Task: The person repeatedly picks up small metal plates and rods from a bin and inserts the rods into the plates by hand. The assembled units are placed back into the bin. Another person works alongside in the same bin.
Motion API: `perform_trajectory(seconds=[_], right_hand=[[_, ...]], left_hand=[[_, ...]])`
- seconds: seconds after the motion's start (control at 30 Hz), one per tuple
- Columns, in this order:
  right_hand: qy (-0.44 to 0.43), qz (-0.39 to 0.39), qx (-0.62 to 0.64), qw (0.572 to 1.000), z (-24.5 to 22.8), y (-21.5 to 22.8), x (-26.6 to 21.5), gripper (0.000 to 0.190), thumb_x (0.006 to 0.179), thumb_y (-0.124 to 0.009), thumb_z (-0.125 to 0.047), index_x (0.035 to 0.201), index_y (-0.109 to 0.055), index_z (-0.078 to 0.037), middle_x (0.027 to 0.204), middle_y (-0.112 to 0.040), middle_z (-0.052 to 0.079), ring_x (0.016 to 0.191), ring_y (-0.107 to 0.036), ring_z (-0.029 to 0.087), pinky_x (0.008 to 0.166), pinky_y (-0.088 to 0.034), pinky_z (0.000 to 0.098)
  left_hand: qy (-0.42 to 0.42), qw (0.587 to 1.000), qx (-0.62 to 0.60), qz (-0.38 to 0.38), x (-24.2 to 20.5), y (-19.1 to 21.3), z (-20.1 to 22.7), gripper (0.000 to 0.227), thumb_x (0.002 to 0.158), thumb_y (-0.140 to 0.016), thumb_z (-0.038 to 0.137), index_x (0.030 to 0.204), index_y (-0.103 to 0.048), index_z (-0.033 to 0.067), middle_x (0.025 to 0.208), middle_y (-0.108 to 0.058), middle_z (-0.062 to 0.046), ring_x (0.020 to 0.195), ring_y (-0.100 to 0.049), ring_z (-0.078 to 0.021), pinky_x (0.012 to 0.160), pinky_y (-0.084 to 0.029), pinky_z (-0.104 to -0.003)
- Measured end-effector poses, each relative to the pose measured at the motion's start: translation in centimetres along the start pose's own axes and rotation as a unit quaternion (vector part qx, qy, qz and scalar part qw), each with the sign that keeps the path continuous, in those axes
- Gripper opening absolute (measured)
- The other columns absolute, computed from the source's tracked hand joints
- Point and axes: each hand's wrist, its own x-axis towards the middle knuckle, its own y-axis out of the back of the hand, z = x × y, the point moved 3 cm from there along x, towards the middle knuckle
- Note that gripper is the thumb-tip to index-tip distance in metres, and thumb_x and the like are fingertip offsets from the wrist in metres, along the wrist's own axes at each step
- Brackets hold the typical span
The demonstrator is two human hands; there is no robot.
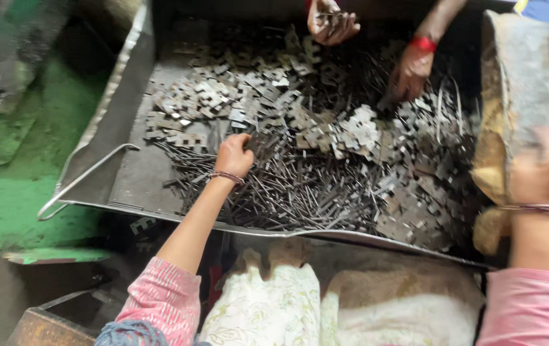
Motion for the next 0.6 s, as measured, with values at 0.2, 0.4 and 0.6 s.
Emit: perform_trajectory(seconds=[0.2, 0.4, 0.6], right_hand=[[0.200, -0.280, 0.185, 0.921, -11.3, -12.8, -11.4, 0.033, 0.071, -0.069, -0.001, 0.103, -0.075, -0.007, 0.103, -0.074, 0.010, 0.105, -0.066, 0.033, 0.090, -0.056, 0.0419], [0.341, -0.365, 0.065, 0.864, -14.8, -20.2, -15.3, 0.030, 0.080, -0.065, -0.009, 0.109, -0.070, -0.009, 0.103, -0.062, 0.006, 0.100, -0.059, 0.025, 0.081, -0.053, 0.0362], [0.349, -0.371, 0.068, 0.858, -14.5, -20.6, -15.2, 0.017, 0.082, -0.063, -0.009, 0.098, -0.068, -0.010, 0.099, -0.061, 0.003, 0.101, -0.058, 0.023, 0.085, -0.051, 0.0356]], left_hand=[[0.230, 0.915, -0.271, -0.190, -4.6, -7.0, 10.5, 0.043, 0.081, -0.057, -0.004, 0.123, -0.062, 0.0045, 0.101, -0.078, -0.012, 0.081, -0.078, -0.0225, 0.069, -0.062, -0.033], [0.363, 0.794, -0.439, -0.212, -7.3, -12.7, 9.5, 0.050, 0.080, -0.054, -0.014, 0.127, -0.054, 0.0002, 0.107, -0.072, -0.012, 0.089, -0.076, -0.0231, 0.071, -0.065, -0.037], [0.397, 0.763, -0.453, -0.236, -7.4, -13.1, 8.6, 0.047, 0.083, -0.054, -0.011, 0.129, -0.053, 0.0032, 0.108, -0.069, -0.009, 0.091, -0.075, -0.0223, 0.071, -0.065, -0.038]])
